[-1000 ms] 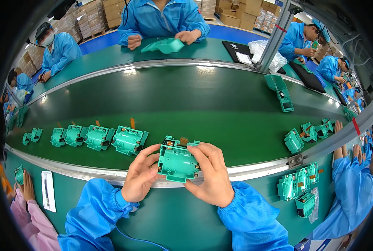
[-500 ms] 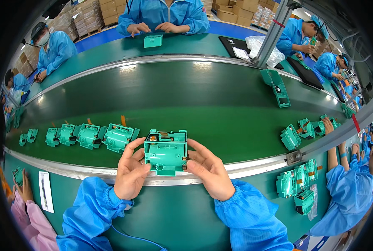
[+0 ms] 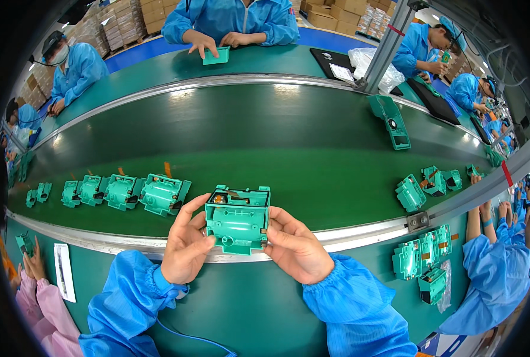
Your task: The person assembles small electronic components, flexible flat cables, and circuit boards into green plastic housings by hand.
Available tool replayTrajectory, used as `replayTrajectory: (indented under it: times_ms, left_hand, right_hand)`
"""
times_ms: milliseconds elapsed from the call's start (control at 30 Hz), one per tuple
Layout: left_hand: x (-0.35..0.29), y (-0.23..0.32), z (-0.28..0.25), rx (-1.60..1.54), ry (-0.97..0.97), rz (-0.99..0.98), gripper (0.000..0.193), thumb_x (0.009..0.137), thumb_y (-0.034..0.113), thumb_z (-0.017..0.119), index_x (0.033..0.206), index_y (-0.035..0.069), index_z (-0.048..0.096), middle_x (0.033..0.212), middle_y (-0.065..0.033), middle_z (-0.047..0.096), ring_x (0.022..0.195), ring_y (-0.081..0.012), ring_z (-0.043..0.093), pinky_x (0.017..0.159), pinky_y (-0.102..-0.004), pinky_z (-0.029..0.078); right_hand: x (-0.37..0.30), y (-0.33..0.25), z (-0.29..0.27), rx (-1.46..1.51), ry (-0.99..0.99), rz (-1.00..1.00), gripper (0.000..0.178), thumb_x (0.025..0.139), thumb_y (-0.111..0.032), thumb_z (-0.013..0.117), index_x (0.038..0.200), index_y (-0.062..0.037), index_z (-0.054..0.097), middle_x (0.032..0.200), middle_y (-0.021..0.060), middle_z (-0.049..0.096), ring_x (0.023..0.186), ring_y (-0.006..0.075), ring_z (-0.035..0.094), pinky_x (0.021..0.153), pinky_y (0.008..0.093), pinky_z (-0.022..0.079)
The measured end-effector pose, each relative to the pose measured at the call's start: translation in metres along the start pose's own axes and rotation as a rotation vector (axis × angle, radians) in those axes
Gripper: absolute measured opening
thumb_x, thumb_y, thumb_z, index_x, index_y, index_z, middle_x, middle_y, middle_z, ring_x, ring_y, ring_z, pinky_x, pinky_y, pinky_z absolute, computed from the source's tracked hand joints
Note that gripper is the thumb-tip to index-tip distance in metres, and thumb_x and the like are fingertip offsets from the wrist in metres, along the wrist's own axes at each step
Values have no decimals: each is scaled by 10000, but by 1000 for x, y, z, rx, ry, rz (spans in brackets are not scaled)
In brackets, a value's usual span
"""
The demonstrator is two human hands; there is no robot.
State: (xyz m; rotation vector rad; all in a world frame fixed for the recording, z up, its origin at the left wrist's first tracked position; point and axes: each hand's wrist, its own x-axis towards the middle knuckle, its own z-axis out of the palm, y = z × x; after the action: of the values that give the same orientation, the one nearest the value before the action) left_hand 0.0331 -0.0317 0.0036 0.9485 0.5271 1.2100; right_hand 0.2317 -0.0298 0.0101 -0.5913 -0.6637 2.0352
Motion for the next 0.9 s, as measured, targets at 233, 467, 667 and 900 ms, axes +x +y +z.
replayTrajectory:
  times_ms: [233,467,667,900]
  left_hand:
    - [-1,-1,2,-21,-6,-6,619,765,-51,532,1314,31,258,1175,-168,433,1051,-226,475,893,-339,390]
    - [-1,-5,-2,43,-77,68,598,776,-55,529,1307,25,264,1202,-174,410,1085,-239,450,919,-368,371]
    - [0,-9,-5,117,-149,183,568,779,-85,520,1286,15,283,1244,-169,375,1110,-234,430,937,-374,356]
    - [-4,-9,-5,182,-224,244,561,774,-124,495,1280,5,291,1246,-150,375,1094,-234,444,934,-378,377]
  right_hand:
    - [1,0,0,11,-19,-5,317,861,-157,508,1153,-70,416,1101,47,493,1032,153,463,884,325,356]
    - [0,3,-1,-32,7,-54,299,872,-193,497,1135,-66,431,1094,46,500,1026,151,464,882,331,357]
    - [-1,1,1,-47,12,-59,304,867,-246,508,1097,-54,458,1069,46,520,1013,156,473,880,341,362]
    - [-2,1,-2,-70,-68,-55,457,871,-307,486,1220,-25,397,1179,72,488,1078,178,456,923,362,344]
